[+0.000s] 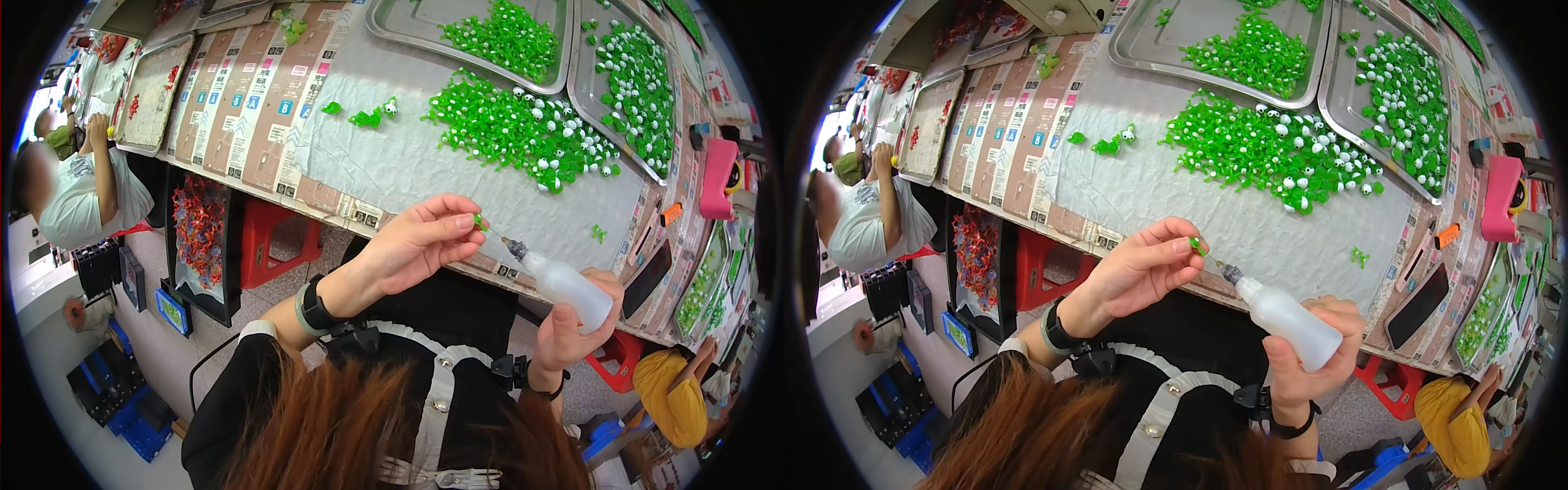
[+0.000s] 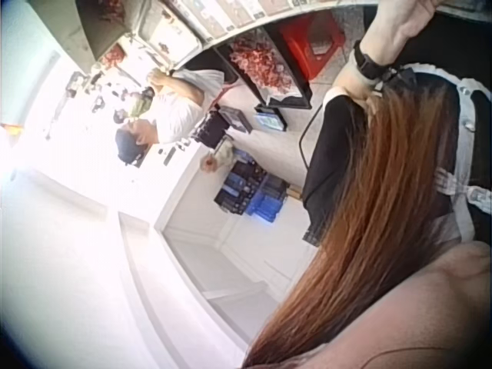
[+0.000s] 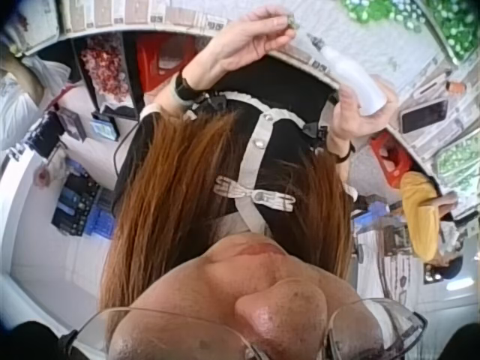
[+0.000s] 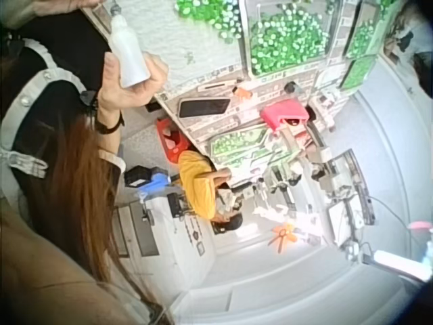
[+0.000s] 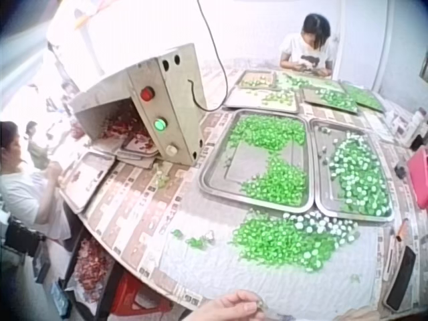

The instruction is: The person assembles small green and white plastic toy figures at a workstation. They pick up green bodies and white heads, apply adhesive from a bottle to the green parts, and attach the heads. The finished figures are placed onto a metal tray. Other workers are visible in the background performing similar tasks.

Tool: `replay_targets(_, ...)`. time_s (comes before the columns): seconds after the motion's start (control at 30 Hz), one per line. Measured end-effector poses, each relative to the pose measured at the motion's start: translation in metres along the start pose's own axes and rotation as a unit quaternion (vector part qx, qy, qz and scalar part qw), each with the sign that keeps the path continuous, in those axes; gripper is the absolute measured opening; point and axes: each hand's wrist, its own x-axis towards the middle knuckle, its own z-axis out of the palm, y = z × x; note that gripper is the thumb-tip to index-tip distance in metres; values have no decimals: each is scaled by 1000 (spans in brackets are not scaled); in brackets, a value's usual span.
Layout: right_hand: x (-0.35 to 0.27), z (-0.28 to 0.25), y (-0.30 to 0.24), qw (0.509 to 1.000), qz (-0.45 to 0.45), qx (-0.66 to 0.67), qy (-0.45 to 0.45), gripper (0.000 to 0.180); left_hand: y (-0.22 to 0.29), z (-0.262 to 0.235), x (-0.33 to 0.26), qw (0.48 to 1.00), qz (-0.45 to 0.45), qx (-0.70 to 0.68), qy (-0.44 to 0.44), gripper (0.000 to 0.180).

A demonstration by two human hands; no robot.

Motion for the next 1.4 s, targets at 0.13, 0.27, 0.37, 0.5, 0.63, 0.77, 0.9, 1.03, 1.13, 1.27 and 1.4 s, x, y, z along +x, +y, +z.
replay_targets(0.13, -1, 1, 0, 1000, 2, -2, -12, 40, 0, -1, 0, 1000, 17, 18, -9, 11)
replay_targets(0.27, -1, 1, 0, 1000, 8, -15, -17, 40, 0, 0, -1, 999, 27, 19, -9, 13)
replay_targets(0.37, -1, 1, 0, 1000, 4, -16, -21, 40, 0, 0, 0, 999, 26, 24, -10, 11)
replay_targets(0.5, -1, 1, 0, 1000, -2, -3, -21, 39, -1, 1, 0, 999, 20, 29, -8, 11)
replay_targets(0.63, -1, 3, -1, 1000, -1, -19, -25, 40, 0, 1, 0, 999, 14, 27, -10, 11)
replay_targets(0.77, -2, 1, 1, 1000, 13, 5, -14, 40, -2, 3, 1, 1000, 7, 28, -7, 12)
replay_targets(0.9, 11, -10, 10, 971, 110, 163, 136, 31, 0, -3, 2, 999, 20, 34, 30, 13)
replay_targets(1.03, 53, -46, 48, 977, 109, 60, 173, 31, 1, -10, 5, 998, 29, 51, 26, 14)
replay_targets(1.13, 72, -70, 81, 983, 83, -69, 148, 36, 1, -7, 8, 996, 33, 78, 32, 13)
replay_targets(1.27, 77, -82, 102, 963, 33, -220, 156, 39, 3, 0, 8, 991, 28, 111, 73, 11)
replay_targets(1.4, 57, -54, 70, 934, -36, -334, 119, 31, 6, -12, 7, 992, 28, 116, 34, 14)
